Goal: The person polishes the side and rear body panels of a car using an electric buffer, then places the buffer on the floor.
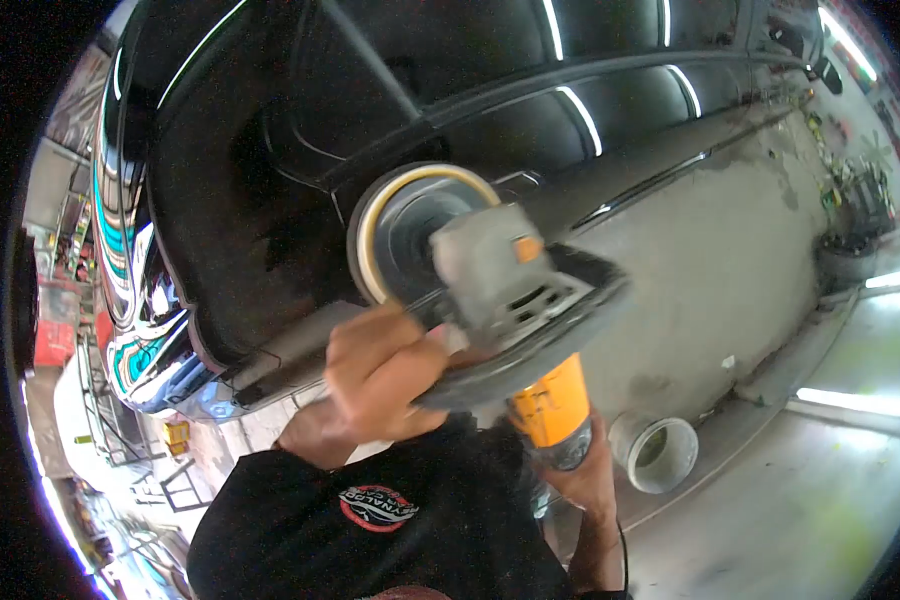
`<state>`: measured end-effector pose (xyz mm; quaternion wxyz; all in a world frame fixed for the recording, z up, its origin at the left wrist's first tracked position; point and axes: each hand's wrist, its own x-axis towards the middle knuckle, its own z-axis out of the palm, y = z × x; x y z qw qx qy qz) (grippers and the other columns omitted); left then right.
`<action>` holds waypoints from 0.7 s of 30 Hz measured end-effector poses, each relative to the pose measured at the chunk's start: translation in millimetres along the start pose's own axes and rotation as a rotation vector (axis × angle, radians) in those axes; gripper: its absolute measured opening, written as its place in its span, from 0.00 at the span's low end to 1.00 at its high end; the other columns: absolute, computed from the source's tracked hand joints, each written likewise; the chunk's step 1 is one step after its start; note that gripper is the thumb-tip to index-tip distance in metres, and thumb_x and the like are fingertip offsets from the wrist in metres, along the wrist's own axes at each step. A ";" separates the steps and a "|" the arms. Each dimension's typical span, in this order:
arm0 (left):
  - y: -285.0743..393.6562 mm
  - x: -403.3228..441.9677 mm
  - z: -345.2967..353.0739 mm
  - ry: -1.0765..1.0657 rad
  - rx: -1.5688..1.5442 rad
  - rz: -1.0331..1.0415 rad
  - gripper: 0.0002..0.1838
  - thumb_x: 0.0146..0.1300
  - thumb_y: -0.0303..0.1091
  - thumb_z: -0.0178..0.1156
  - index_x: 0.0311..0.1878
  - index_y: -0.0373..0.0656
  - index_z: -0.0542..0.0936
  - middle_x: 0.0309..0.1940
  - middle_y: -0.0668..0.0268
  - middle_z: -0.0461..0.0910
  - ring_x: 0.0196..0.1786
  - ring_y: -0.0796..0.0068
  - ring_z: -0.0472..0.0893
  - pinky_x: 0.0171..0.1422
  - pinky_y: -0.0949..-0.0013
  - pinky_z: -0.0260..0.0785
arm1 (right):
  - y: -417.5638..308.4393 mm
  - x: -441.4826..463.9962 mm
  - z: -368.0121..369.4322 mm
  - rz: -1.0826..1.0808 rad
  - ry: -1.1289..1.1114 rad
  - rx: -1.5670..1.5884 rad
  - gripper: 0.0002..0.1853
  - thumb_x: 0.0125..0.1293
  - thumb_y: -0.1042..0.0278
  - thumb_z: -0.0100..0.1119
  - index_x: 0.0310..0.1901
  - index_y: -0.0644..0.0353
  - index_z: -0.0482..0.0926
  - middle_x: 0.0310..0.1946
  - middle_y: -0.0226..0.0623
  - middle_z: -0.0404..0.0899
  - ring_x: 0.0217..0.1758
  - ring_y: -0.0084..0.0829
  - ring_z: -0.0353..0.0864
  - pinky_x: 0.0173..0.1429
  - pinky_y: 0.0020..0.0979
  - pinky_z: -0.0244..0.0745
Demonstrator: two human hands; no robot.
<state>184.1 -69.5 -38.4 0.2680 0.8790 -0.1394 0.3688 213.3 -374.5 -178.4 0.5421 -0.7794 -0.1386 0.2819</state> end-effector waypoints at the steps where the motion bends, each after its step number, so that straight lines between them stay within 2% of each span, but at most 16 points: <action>1: 8.6 -12.1 -3.7 -0.034 0.019 -0.017 0.18 0.33 0.30 0.74 0.32 0.41 0.81 0.23 0.68 0.75 0.21 0.70 0.76 0.26 0.65 0.66 | -9.1 -4.2 1.2 0.052 -0.059 -0.021 0.57 0.41 0.69 0.84 0.75 0.64 0.62 0.61 0.45 0.81 0.64 0.37 0.81 0.70 0.38 0.74; 4: 21.9 -30.2 -3.8 -0.111 0.056 -0.048 0.23 0.28 0.29 0.72 0.35 0.37 0.82 0.24 0.67 0.76 0.22 0.69 0.76 0.26 0.66 0.66 | 1.9 -12.5 9.5 0.077 -0.104 -0.035 0.57 0.41 0.68 0.86 0.74 0.66 0.63 0.63 0.45 0.80 0.67 0.36 0.79 0.72 0.38 0.72; 6: 23.2 -26.9 3.3 -0.152 0.029 -0.037 0.24 0.27 0.29 0.71 0.36 0.36 0.82 0.25 0.67 0.76 0.22 0.69 0.76 0.27 0.66 0.66 | 9.7 -15.2 10.4 0.076 -0.087 0.036 0.56 0.41 0.70 0.85 0.74 0.66 0.62 0.62 0.45 0.80 0.65 0.37 0.80 0.71 0.38 0.73; 7: 21.9 -17.5 11.9 -0.147 0.031 -0.034 0.19 0.32 0.28 0.71 0.34 0.40 0.80 0.23 0.69 0.75 0.23 0.71 0.76 0.28 0.66 0.66 | 22.3 -15.3 11.5 0.073 -0.062 0.081 0.56 0.41 0.70 0.84 0.74 0.66 0.62 0.61 0.45 0.81 0.64 0.37 0.80 0.70 0.39 0.73; 10: 11.4 2.3 50.3 -0.108 0.066 0.005 0.14 0.38 0.27 0.69 0.31 0.45 0.77 0.22 0.71 0.71 0.23 0.73 0.77 0.28 0.66 0.67 | 46.2 -11.0 14.1 0.024 0.050 0.112 0.54 0.41 0.71 0.83 0.72 0.66 0.63 0.57 0.43 0.82 0.60 0.37 0.82 0.68 0.39 0.75; 12: 4.1 21.6 77.2 -0.080 0.061 0.028 0.11 0.42 0.28 0.68 0.30 0.47 0.76 0.20 0.70 0.69 0.23 0.71 0.78 0.29 0.63 0.68 | 47.9 -4.6 12.7 0.059 0.116 0.160 0.52 0.40 0.71 0.82 0.70 0.66 0.65 0.55 0.42 0.82 0.58 0.36 0.82 0.66 0.38 0.75; 14: -11.1 34.5 112.3 -0.027 0.005 0.074 0.16 0.37 0.27 0.73 0.28 0.46 0.76 0.24 0.67 0.75 0.24 0.66 0.80 0.30 0.63 0.70 | 44.1 7.5 10.1 0.179 0.164 0.267 0.51 0.39 0.71 0.82 0.69 0.66 0.66 0.54 0.41 0.82 0.57 0.34 0.82 0.65 0.38 0.76; 15: -12.2 43.5 118.8 -0.080 0.019 0.068 0.17 0.38 0.28 0.74 0.31 0.46 0.76 0.24 0.66 0.75 0.27 0.63 0.81 0.32 0.62 0.72 | 49.0 13.4 7.0 0.110 0.190 0.184 0.50 0.39 0.71 0.82 0.67 0.65 0.67 0.53 0.40 0.82 0.55 0.34 0.82 0.63 0.37 0.76; 18: -8.9 43.8 132.7 -0.102 0.006 0.069 0.17 0.39 0.28 0.74 0.33 0.47 0.76 0.24 0.67 0.76 0.27 0.63 0.81 0.33 0.61 0.72 | 65.8 14.6 6.3 0.161 0.176 0.250 0.49 0.38 0.71 0.81 0.66 0.65 0.67 0.53 0.40 0.82 0.54 0.34 0.82 0.62 0.37 0.76; 21: 9.6 21.9 115.4 -0.150 0.098 0.037 0.16 0.39 0.29 0.74 0.32 0.46 0.79 0.23 0.69 0.74 0.25 0.69 0.79 0.30 0.63 0.71 | 86.9 0.2 11.3 0.113 0.067 0.311 0.50 0.41 0.71 0.83 0.69 0.66 0.66 0.55 0.41 0.81 0.58 0.35 0.81 0.66 0.37 0.75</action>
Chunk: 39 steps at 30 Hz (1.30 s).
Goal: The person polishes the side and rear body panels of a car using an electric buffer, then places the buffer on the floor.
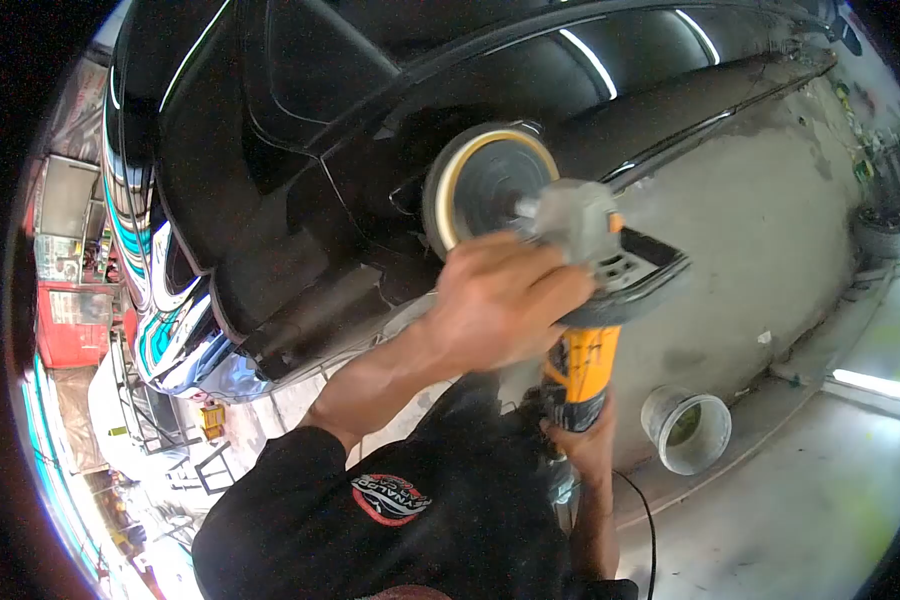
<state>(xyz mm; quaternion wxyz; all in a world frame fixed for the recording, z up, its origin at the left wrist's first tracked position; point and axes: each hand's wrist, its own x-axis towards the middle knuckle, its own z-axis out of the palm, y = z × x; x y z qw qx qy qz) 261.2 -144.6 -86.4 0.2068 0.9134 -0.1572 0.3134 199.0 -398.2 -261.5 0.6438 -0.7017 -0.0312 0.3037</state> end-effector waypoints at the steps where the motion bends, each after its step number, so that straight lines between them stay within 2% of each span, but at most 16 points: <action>1: 7.6 -10.6 -8.0 -0.029 0.025 -0.012 0.15 0.38 0.29 0.74 0.31 0.46 0.79 0.23 0.69 0.74 0.24 0.70 0.78 0.30 0.64 0.70 | 5.5 -7.2 0.4 0.002 -0.027 0.040 0.51 0.42 0.71 0.84 0.70 0.66 0.65 0.56 0.41 0.81 0.59 0.35 0.81 0.66 0.37 0.74; 3: 17.6 -34.6 -18.4 -0.007 0.048 -0.034 0.14 0.38 0.29 0.75 0.30 0.44 0.81 0.22 0.70 0.72 0.22 0.73 0.76 0.28 0.66 0.67 | 16.1 -22.2 5.8 0.048 -0.083 0.042 0.54 0.43 0.71 0.85 0.73 0.65 0.62 0.58 0.40 0.80 0.62 0.37 0.80 0.69 0.37 0.73; 5: 30.8 -51.5 -38.3 -0.096 0.083 -0.091 0.10 0.47 0.31 0.72 0.29 0.46 0.79 0.21 0.72 0.70 0.21 0.74 0.75 0.28 0.67 0.64 | 25.0 -30.0 14.8 0.069 -0.154 0.071 0.55 0.42 0.70 0.85 0.73 0.65 0.61 0.59 0.40 0.80 0.63 0.37 0.80 0.69 0.37 0.73; 6: 34.1 -54.4 -42.6 -0.138 0.105 -0.121 0.09 0.52 0.31 0.71 0.28 0.47 0.77 0.20 0.73 0.68 0.21 0.74 0.74 0.27 0.67 0.62 | 30.5 -29.9 15.9 -0.040 -0.165 -0.087 0.56 0.43 0.70 0.85 0.73 0.64 0.61 0.60 0.39 0.79 0.64 0.36 0.79 0.70 0.37 0.72; 9: 32.5 -57.1 -40.2 -0.186 0.058 -0.090 0.12 0.41 0.28 0.75 0.28 0.43 0.80 0.21 0.70 0.70 0.22 0.72 0.75 0.27 0.66 0.64 | 33.2 -29.1 16.7 0.024 -0.216 0.031 0.55 0.42 0.70 0.85 0.73 0.65 0.62 0.60 0.39 0.79 0.64 0.35 0.78 0.70 0.37 0.72; 12: 23.4 -39.3 -17.1 -0.142 0.060 -0.023 0.13 0.39 0.28 0.74 0.29 0.44 0.79 0.21 0.70 0.70 0.22 0.72 0.75 0.28 0.65 0.65 | 34.6 -18.6 13.6 0.067 -0.167 0.107 0.54 0.42 0.70 0.85 0.72 0.65 0.62 0.60 0.40 0.79 0.63 0.35 0.79 0.69 0.37 0.72; 19: -3.3 19.0 45.1 -0.127 0.048 0.069 0.13 0.43 0.29 0.71 0.32 0.49 0.78 0.23 0.69 0.74 0.25 0.67 0.80 0.30 0.63 0.71 | 25.7 22.7 -1.8 -0.020 0.022 0.099 0.51 0.42 0.68 0.85 0.69 0.66 0.65 0.55 0.41 0.81 0.56 0.34 0.82 0.64 0.38 0.76; 20: -6.1 26.9 54.1 -0.129 0.054 0.067 0.13 0.43 0.29 0.71 0.33 0.49 0.78 0.23 0.69 0.75 0.25 0.66 0.81 0.31 0.63 0.72 | 38.7 29.6 -7.7 0.043 0.025 0.045 0.48 0.42 0.70 0.83 0.67 0.66 0.67 0.53 0.41 0.82 0.54 0.34 0.83 0.62 0.38 0.77; 23: -3.0 28.9 56.5 -0.134 0.068 0.049 0.14 0.43 0.30 0.72 0.33 0.49 0.78 0.24 0.70 0.76 0.26 0.66 0.81 0.32 0.62 0.73 | 12.9 34.7 -3.5 0.092 0.037 0.140 0.46 0.42 0.72 0.82 0.65 0.65 0.68 0.52 0.39 0.82 0.52 0.34 0.83 0.61 0.37 0.78; 27: 8.3 22.6 42.1 -0.112 0.127 0.035 0.14 0.42 0.31 0.73 0.32 0.50 0.78 0.24 0.71 0.76 0.27 0.68 0.81 0.32 0.63 0.72 | 25.9 29.6 -9.1 0.077 -0.050 0.073 0.44 0.43 0.73 0.82 0.64 0.64 0.69 0.53 0.40 0.83 0.53 0.34 0.84 0.62 0.38 0.78; 30: 23.2 2.8 26.0 -0.061 0.159 0.001 0.12 0.42 0.31 0.73 0.27 0.49 0.77 0.23 0.71 0.75 0.24 0.71 0.79 0.31 0.64 0.70 | 37.6 23.4 -4.7 0.002 -0.106 0.112 0.50 0.41 0.71 0.84 0.68 0.68 0.66 0.56 0.42 0.81 0.59 0.35 0.82 0.66 0.38 0.75; 32: 32.9 -0.7 17.4 -0.094 0.225 -0.014 0.10 0.45 0.33 0.69 0.28 0.51 0.76 0.22 0.72 0.71 0.24 0.72 0.78 0.31 0.65 0.69 | 34.5 23.5 -4.0 -0.036 -0.173 0.145 0.53 0.42 0.71 0.84 0.71 0.69 0.64 0.59 0.43 0.80 0.62 0.35 0.81 0.69 0.38 0.73; 34: 36.6 2.2 17.7 -0.104 0.264 -0.018 0.08 0.47 0.33 0.66 0.29 0.51 0.75 0.21 0.71 0.70 0.23 0.72 0.78 0.31 0.66 0.70 | 38.5 27.8 -4.1 -0.045 -0.166 0.171 0.52 0.42 0.72 0.84 0.70 0.68 0.65 0.58 0.41 0.80 0.61 0.35 0.81 0.68 0.38 0.75; 37: 29.1 19.7 34.8 -0.053 0.219 0.040 0.10 0.43 0.30 0.69 0.28 0.49 0.77 0.21 0.71 0.71 0.23 0.70 0.77 0.28 0.64 0.68 | 41.2 35.9 -9.6 0.004 -0.142 0.188 0.49 0.42 0.74 0.84 0.68 0.67 0.66 0.56 0.39 0.80 0.58 0.34 0.81 0.65 0.37 0.76; 38: 24.3 27.0 43.4 -0.045 0.205 0.062 0.10 0.43 0.30 0.67 0.30 0.49 0.77 0.20 0.70 0.69 0.22 0.69 0.76 0.29 0.63 0.70 | 40.8 41.1 -12.1 0.022 -0.133 0.191 0.49 0.42 0.75 0.84 0.68 0.67 0.66 0.55 0.38 0.80 0.57 0.34 0.81 0.63 0.37 0.77; 39: 21.7 29.8 52.0 -0.060 0.225 0.042 0.10 0.44 0.30 0.67 0.30 0.49 0.77 0.21 0.69 0.72 0.24 0.69 0.79 0.30 0.64 0.72 | 39.1 43.0 -14.2 0.052 -0.110 0.218 0.48 0.43 0.76 0.83 0.67 0.67 0.67 0.54 0.37 0.80 0.56 0.34 0.81 0.62 0.37 0.77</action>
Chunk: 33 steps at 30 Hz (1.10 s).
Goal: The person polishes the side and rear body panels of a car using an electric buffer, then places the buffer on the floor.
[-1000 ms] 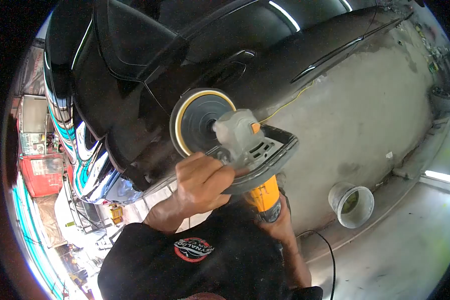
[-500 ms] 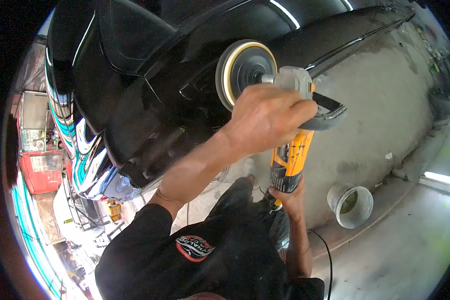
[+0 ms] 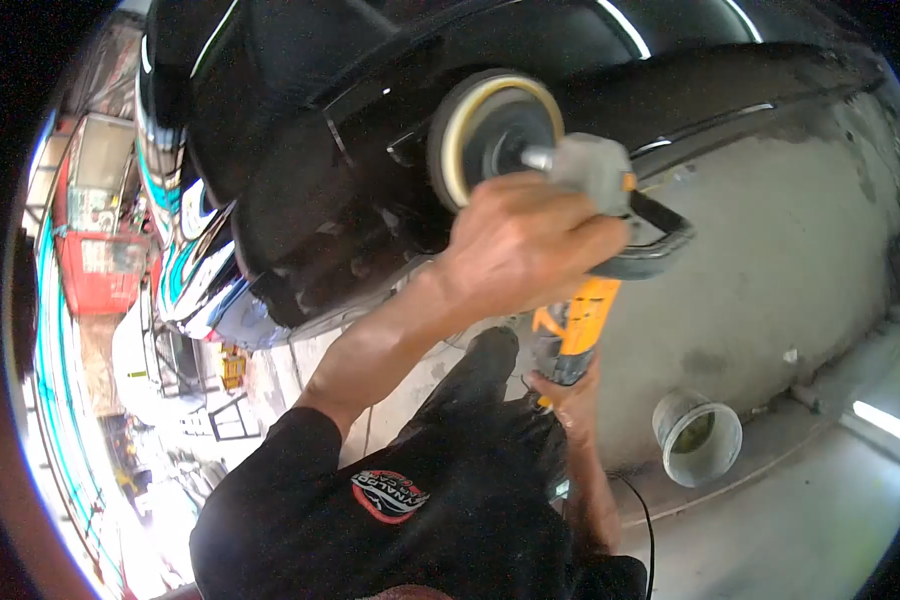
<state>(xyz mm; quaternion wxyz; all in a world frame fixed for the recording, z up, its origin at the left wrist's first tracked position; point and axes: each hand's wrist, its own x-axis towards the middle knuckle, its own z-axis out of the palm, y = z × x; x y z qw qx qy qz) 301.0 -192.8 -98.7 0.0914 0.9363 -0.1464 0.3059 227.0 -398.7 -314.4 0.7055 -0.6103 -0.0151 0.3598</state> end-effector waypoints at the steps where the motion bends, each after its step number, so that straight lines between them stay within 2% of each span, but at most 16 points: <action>1: -3.4 3.9 13.2 0.012 0.003 -0.005 0.09 0.45 0.31 0.67 0.31 0.49 0.77 0.22 0.69 0.74 0.25 0.69 0.80 0.31 0.65 0.73 | -4.6 3.3 -1.6 0.027 0.021 0.030 0.47 0.43 0.77 0.83 0.67 0.67 0.67 0.53 0.37 0.80 0.55 0.33 0.81 0.61 0.37 0.78; 2: -6.2 4.6 21.2 0.023 0.004 -0.009 0.09 0.45 0.31 0.67 0.31 0.49 0.78 0.23 0.69 0.76 0.26 0.69 0.81 0.31 0.65 0.73 | -6.3 7.0 -4.3 0.056 0.045 0.060 0.46 0.43 0.77 0.82 0.66 0.66 0.67 0.52 0.36 0.79 0.53 0.33 0.80 0.60 0.36 0.78; 5: -4.0 -3.7 17.2 0.032 -0.043 -0.058 0.09 0.46 0.33 0.69 0.33 0.49 0.81 0.24 0.68 0.80 0.27 0.71 0.83 0.31 0.67 0.74 | 1.1 11.3 -12.4 -0.062 0.008 0.026 0.46 0.44 0.78 0.81 0.67 0.66 0.66 0.53 0.39 0.78 0.54 0.34 0.79 0.61 0.37 0.77; 7: 0.2 -20.6 2.8 0.039 -0.011 -0.056 0.09 0.47 0.35 0.71 0.32 0.48 0.82 0.24 0.69 0.79 0.26 0.72 0.82 0.30 0.68 0.72 | -2.7 3.2 -13.1 -0.113 -0.018 -0.107 0.49 0.44 0.75 0.83 0.69 0.66 0.65 0.57 0.41 0.77 0.58 0.35 0.79 0.64 0.38 0.75; 10: 6.5 -59.2 -31.0 0.056 0.001 -0.047 0.12 0.46 0.39 0.75 0.28 0.45 0.83 0.23 0.71 0.77 0.23 0.73 0.79 0.28 0.69 0.69 | 2.8 -14.2 2.5 -0.077 -0.104 -0.150 0.50 0.45 0.73 0.84 0.70 0.66 0.64 0.58 0.43 0.77 0.60 0.36 0.79 0.66 0.39 0.75; 12: 10.7 -82.1 -60.7 0.042 0.020 -0.068 0.09 0.45 0.33 0.73 0.29 0.46 0.82 0.20 0.74 0.71 0.22 0.77 0.76 0.25 0.69 0.65 | 18.4 -22.1 13.2 0.002 -0.197 -0.106 0.51 0.46 0.70 0.84 0.71 0.65 0.63 0.59 0.43 0.78 0.62 0.37 0.80 0.68 0.39 0.74; 14: 14.5 -103.0 -84.9 0.010 0.017 -0.092 0.12 0.45 0.31 0.78 0.26 0.43 0.80 0.18 0.73 0.70 0.19 0.76 0.73 0.23 0.69 0.61 | 19.8 -31.0 33.2 -0.076 -0.244 -0.102 0.54 0.46 0.69 0.85 0.73 0.64 0.60 0.59 0.45 0.79 0.63 0.38 0.80 0.69 0.40 0.75; 18: 15.1 -144.2 -102.4 0.001 0.086 -0.146 0.15 0.45 0.31 0.80 0.25 0.40 0.79 0.17 0.72 0.68 0.17 0.75 0.70 0.21 0.70 0.58 | 26.9 -30.7 46.5 -0.153 -0.318 -0.319 0.55 0.47 0.70 0.84 0.75 0.63 0.59 0.62 0.47 0.79 0.66 0.39 0.79 0.71 0.41 0.73; 20: 11.8 -158.2 -101.0 -0.010 0.068 -0.149 0.15 0.46 0.32 0.80 0.25 0.40 0.79 0.16 0.72 0.68 0.16 0.75 0.69 0.21 0.70 0.57 | 41.2 -29.8 49.5 -0.187 -0.312 -0.349 0.55 0.46 0.70 0.84 0.75 0.63 0.59 0.63 0.47 0.78 0.67 0.38 0.79 0.71 0.41 0.73; 21: 12.3 -164.0 -98.2 -0.017 0.042 -0.155 0.14 0.41 0.32 0.78 0.26 0.41 0.81 0.16 0.72 0.68 0.16 0.74 0.70 0.22 0.68 0.59 | 43.5 -32.2 49.5 -0.160 -0.294 -0.360 0.55 0.46 0.69 0.84 0.75 0.62 0.59 0.63 0.48 0.79 0.67 0.40 0.80 0.71 0.41 0.73; 24: 5.3 -172.3 -89.5 -0.057 -0.048 -0.152 0.13 0.36 0.33 0.73 0.27 0.41 0.82 0.17 0.71 0.69 0.17 0.73 0.70 0.23 0.67 0.61 | 52.6 -36.9 47.8 -0.117 -0.230 -0.382 0.56 0.46 0.68 0.84 0.76 0.59 0.59 0.63 0.51 0.81 0.68 0.43 0.81 0.71 0.41 0.74; 25: 3.0 -176.6 -83.7 -0.065 -0.065 -0.157 0.14 0.34 0.35 0.68 0.28 0.41 0.82 0.19 0.71 0.72 0.19 0.71 0.73 0.24 0.66 0.63 | 57.2 -37.8 47.4 -0.128 -0.197 -0.381 0.56 0.46 0.68 0.84 0.77 0.59 0.59 0.62 0.51 0.81 0.68 0.43 0.81 0.71 0.41 0.74; 27: -7.3 -169.7 -72.5 -0.051 -0.147 -0.106 0.14 0.35 0.35 0.68 0.29 0.41 0.82 0.20 0.70 0.73 0.20 0.71 0.74 0.24 0.66 0.63 | 58.0 -42.1 49.7 -0.175 -0.127 -0.369 0.55 0.47 0.68 0.84 0.76 0.61 0.59 0.61 0.48 0.81 0.65 0.40 0.82 0.71 0.39 0.74; 30: -18.0 -155.6 -52.7 -0.029 -0.222 -0.075 0.14 0.36 0.32 0.71 0.30 0.43 0.82 0.21 0.70 0.74 0.22 0.72 0.76 0.25 0.65 0.65 | 59.4 -46.6 47.4 -0.075 -0.032 -0.294 0.54 0.46 0.69 0.84 0.74 0.64 0.60 0.59 0.46 0.81 0.62 0.38 0.82 0.69 0.39 0.75; 33: -24.4 -146.0 -30.7 0.045 -0.257 -0.061 0.13 0.38 0.30 0.74 0.29 0.45 0.81 0.21 0.71 0.73 0.22 0.74 0.77 0.27 0.66 0.66 | 63.9 -43.1 32.0 -0.094 0.035 -0.349 0.53 0.46 0.69 0.83 0.72 0.67 0.60 0.60 0.49 0.77 0.63 0.41 0.79 0.69 0.40 0.72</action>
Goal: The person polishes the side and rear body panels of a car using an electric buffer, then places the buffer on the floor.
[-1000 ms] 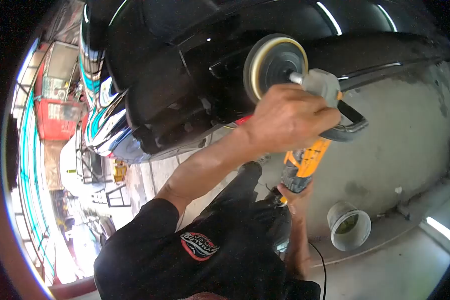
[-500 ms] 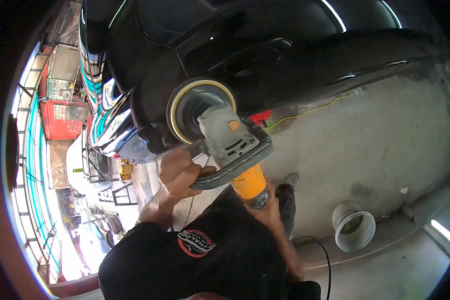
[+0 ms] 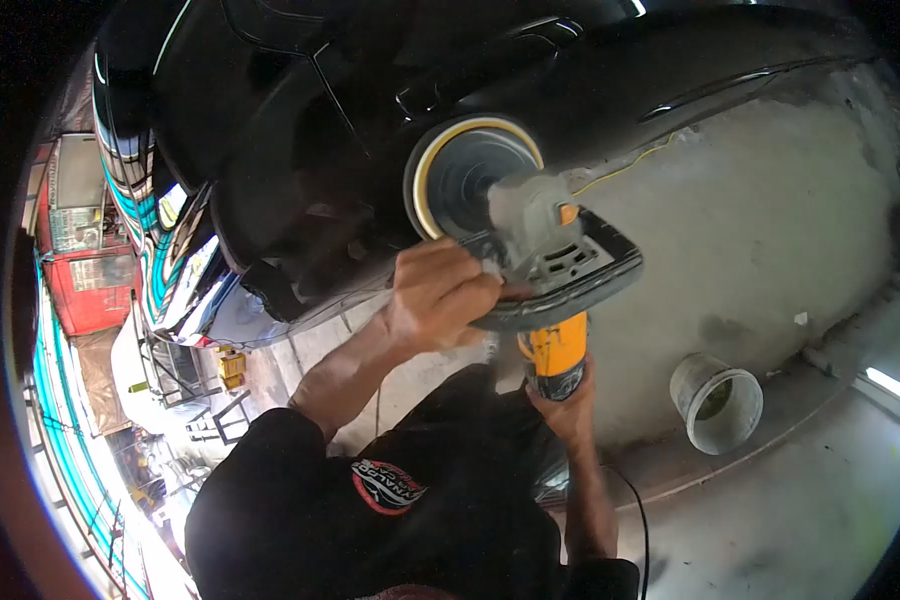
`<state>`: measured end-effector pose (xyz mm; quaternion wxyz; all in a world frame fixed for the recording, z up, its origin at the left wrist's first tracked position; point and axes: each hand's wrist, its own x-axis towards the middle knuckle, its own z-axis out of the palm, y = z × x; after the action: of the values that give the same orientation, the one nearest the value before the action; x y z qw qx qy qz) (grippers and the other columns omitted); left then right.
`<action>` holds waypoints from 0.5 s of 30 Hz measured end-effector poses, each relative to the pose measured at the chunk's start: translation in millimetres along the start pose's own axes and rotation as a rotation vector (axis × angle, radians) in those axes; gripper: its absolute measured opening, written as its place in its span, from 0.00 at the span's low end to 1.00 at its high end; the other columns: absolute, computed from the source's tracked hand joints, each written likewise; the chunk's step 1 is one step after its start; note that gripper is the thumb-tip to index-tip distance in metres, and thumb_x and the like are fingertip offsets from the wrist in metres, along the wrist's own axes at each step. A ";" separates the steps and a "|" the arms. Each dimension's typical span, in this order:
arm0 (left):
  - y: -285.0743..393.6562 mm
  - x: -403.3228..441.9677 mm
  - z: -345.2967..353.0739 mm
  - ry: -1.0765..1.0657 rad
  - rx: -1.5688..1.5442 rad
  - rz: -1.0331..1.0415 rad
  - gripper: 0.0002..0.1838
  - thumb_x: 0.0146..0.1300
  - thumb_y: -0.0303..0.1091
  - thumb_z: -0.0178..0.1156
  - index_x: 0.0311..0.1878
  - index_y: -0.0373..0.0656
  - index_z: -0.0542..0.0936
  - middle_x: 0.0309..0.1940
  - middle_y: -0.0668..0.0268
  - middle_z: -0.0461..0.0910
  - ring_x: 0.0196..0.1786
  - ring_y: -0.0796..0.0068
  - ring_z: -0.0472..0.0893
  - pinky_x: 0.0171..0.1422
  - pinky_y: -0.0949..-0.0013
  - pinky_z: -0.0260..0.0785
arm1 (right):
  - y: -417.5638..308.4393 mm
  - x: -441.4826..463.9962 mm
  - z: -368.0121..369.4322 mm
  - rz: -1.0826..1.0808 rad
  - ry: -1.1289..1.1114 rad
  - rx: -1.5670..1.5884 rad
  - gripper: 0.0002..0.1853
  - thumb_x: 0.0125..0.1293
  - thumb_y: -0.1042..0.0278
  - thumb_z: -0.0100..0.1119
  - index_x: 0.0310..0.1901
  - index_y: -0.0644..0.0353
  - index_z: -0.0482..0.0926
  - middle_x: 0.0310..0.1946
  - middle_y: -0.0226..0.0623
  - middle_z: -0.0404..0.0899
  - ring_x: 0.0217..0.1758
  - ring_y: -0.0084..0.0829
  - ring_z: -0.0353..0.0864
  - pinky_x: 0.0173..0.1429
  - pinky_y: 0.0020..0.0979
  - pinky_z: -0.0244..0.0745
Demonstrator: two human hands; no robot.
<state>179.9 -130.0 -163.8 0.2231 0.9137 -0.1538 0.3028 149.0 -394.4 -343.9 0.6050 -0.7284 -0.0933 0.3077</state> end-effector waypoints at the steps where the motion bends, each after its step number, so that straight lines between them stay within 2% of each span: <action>1: -3.3 3.0 4.1 0.010 -0.010 0.002 0.13 0.38 0.30 0.74 0.29 0.46 0.80 0.21 0.72 0.72 0.23 0.74 0.77 0.27 0.66 0.66 | 1.6 0.7 -2.4 0.013 0.027 -0.013 0.53 0.46 0.69 0.83 0.72 0.67 0.60 0.60 0.49 0.77 0.64 0.41 0.78 0.69 0.41 0.72; 5: -12.7 28.3 20.2 0.076 -0.064 0.045 0.14 0.37 0.27 0.78 0.24 0.43 0.79 0.19 0.68 0.75 0.19 0.71 0.75 0.25 0.68 0.65 | -19.2 13.4 -25.0 -0.027 0.116 -0.009 0.54 0.45 0.71 0.82 0.73 0.67 0.60 0.62 0.47 0.74 0.66 0.39 0.75 0.71 0.41 0.70; 8: -20.9 43.4 32.0 0.185 -0.061 0.056 0.15 0.41 0.28 0.80 0.23 0.43 0.78 0.18 0.69 0.74 0.18 0.72 0.75 0.25 0.69 0.65 | -43.7 24.0 -41.0 -0.021 0.140 -0.087 0.54 0.44 0.73 0.82 0.73 0.67 0.60 0.61 0.45 0.75 0.65 0.38 0.76 0.70 0.40 0.70; 11: -20.9 56.5 32.7 0.263 -0.044 0.049 0.15 0.43 0.29 0.81 0.23 0.43 0.78 0.17 0.68 0.73 0.17 0.72 0.73 0.23 0.69 0.63 | -69.8 29.2 -60.0 0.032 0.115 -0.037 0.53 0.44 0.74 0.80 0.73 0.66 0.60 0.60 0.45 0.76 0.64 0.38 0.77 0.70 0.39 0.70; 15: -8.1 48.2 21.3 0.283 -0.013 0.001 0.17 0.45 0.30 0.81 0.22 0.43 0.78 0.15 0.68 0.71 0.16 0.73 0.71 0.22 0.69 0.61 | -90.2 20.1 -74.7 0.045 0.058 -0.179 0.53 0.44 0.75 0.79 0.74 0.66 0.60 0.60 0.46 0.77 0.63 0.37 0.78 0.69 0.38 0.71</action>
<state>230.7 -140.8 -151.6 0.2485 0.8603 -0.1231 0.4278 228.2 -423.2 -260.1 0.5329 -0.7900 -0.0864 0.2908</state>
